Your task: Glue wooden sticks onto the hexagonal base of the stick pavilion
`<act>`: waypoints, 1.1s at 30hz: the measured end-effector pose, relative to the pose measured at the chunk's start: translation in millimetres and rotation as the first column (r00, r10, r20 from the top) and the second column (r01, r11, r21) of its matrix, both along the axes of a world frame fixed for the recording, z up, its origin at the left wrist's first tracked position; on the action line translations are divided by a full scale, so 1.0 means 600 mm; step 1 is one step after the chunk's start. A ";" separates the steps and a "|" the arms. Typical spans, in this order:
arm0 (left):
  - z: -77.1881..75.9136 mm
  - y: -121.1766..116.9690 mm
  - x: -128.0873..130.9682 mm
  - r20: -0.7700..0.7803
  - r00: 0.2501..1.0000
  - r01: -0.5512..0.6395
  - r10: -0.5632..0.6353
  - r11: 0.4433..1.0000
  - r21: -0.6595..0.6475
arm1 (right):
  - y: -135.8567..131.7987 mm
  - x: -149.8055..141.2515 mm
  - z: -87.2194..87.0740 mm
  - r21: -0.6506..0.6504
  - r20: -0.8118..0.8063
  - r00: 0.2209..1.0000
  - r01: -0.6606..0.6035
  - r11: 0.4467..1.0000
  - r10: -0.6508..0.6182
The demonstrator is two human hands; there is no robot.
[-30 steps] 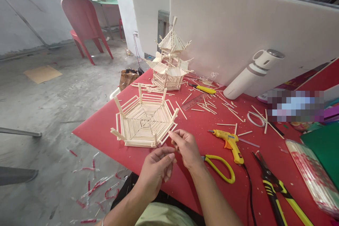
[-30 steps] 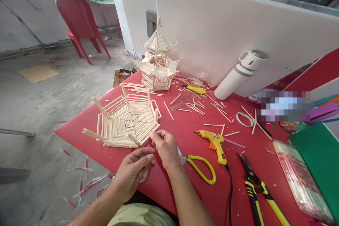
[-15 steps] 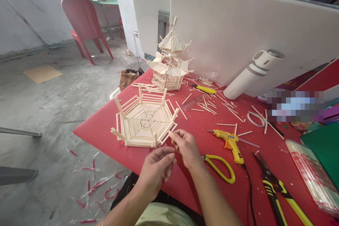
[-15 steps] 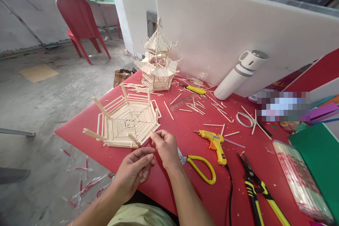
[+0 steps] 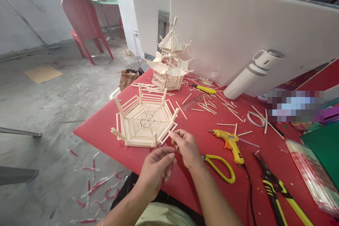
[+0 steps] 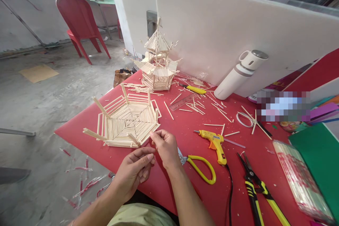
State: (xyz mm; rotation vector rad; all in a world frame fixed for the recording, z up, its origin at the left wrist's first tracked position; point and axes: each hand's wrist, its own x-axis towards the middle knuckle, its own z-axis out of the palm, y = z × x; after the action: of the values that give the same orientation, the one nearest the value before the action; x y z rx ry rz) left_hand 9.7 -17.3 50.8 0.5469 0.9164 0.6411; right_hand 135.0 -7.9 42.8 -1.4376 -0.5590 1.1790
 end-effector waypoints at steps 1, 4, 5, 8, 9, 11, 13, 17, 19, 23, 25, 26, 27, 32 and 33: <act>-0.001 0.000 0.000 0.001 1.000 0.001 -0.001 1.000 -0.001 | 0.000 0.000 0.000 0.001 0.001 1.000 -0.001 1.000 0.001; -0.002 0.000 -0.001 0.006 1.000 0.000 0.000 1.000 -0.003 | -0.002 0.000 -0.001 0.002 0.004 1.000 -0.004 1.000 0.004; -0.003 0.000 -0.001 0.008 1.000 0.001 -0.001 1.000 -0.004 | -0.002 0.000 -0.001 0.002 0.004 1.000 -0.004 1.000 0.004; -0.002 0.000 -0.001 0.014 1.000 -0.002 0.003 1.000 -0.005 | -0.002 -0.001 -0.001 0.004 0.000 1.000 -0.003 1.000 0.003; -0.001 0.000 -0.001 0.014 1.000 -0.004 0.005 1.000 -0.006 | -0.002 -0.001 -0.001 0.005 0.000 1.000 -0.003 1.000 0.003; 0.000 0.000 0.000 0.012 1.000 -0.008 0.008 1.000 -0.006 | -0.001 -0.001 -0.001 0.006 0.006 1.000 -0.002 1.000 0.002; 0.001 0.000 0.000 0.009 1.000 -0.005 0.005 1.000 -0.007 | -0.001 -0.001 0.000 0.007 0.010 1.000 -0.002 1.000 0.002; 0.001 0.000 0.000 0.010 1.000 -0.004 0.004 1.000 -0.006 | -0.002 -0.001 0.003 0.005 0.006 1.000 -0.002 1.000 0.002; 0.000 -0.001 -0.001 0.015 1.000 -0.004 0.004 1.000 -0.006 | -0.002 -0.001 0.005 0.002 0.006 1.000 -0.002 1.000 0.002; 0.000 -0.001 -0.001 0.016 1.000 -0.003 0.003 1.000 -0.005 | -0.003 0.000 0.006 0.003 0.012 1.000 -0.009 1.000 0.009; 0.000 -0.001 -0.001 0.014 1.000 -0.004 0.004 1.000 0.001 | -0.004 0.000 0.006 0.005 0.017 1.000 -0.012 1.000 0.012; 0.000 -0.001 -0.001 0.013 1.000 -0.005 0.005 1.000 0.003 | -0.005 0.001 0.006 0.005 0.019 1.000 -0.013 1.000 0.013; 0.000 -0.001 -0.001 0.013 1.000 -0.005 0.005 1.000 0.003 | -0.005 0.001 0.007 0.006 0.019 1.000 -0.013 1.000 0.013; 0.001 -0.001 0.000 0.012 1.000 -0.001 0.001 1.000 0.002 | -0.005 0.002 0.009 -0.014 -0.008 1.000 0.006 1.000 -0.006; 0.001 -0.001 0.000 0.013 1.000 -0.002 0.002 1.000 0.004 | -0.004 0.002 0.009 -0.021 -0.016 1.000 0.008 1.000 -0.009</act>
State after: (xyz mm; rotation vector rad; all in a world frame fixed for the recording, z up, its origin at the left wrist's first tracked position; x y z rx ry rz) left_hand 9.9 -17.9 51.6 0.5445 0.9038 0.6478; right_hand 136.1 -10.5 48.2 -1.4455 -0.5300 1.1920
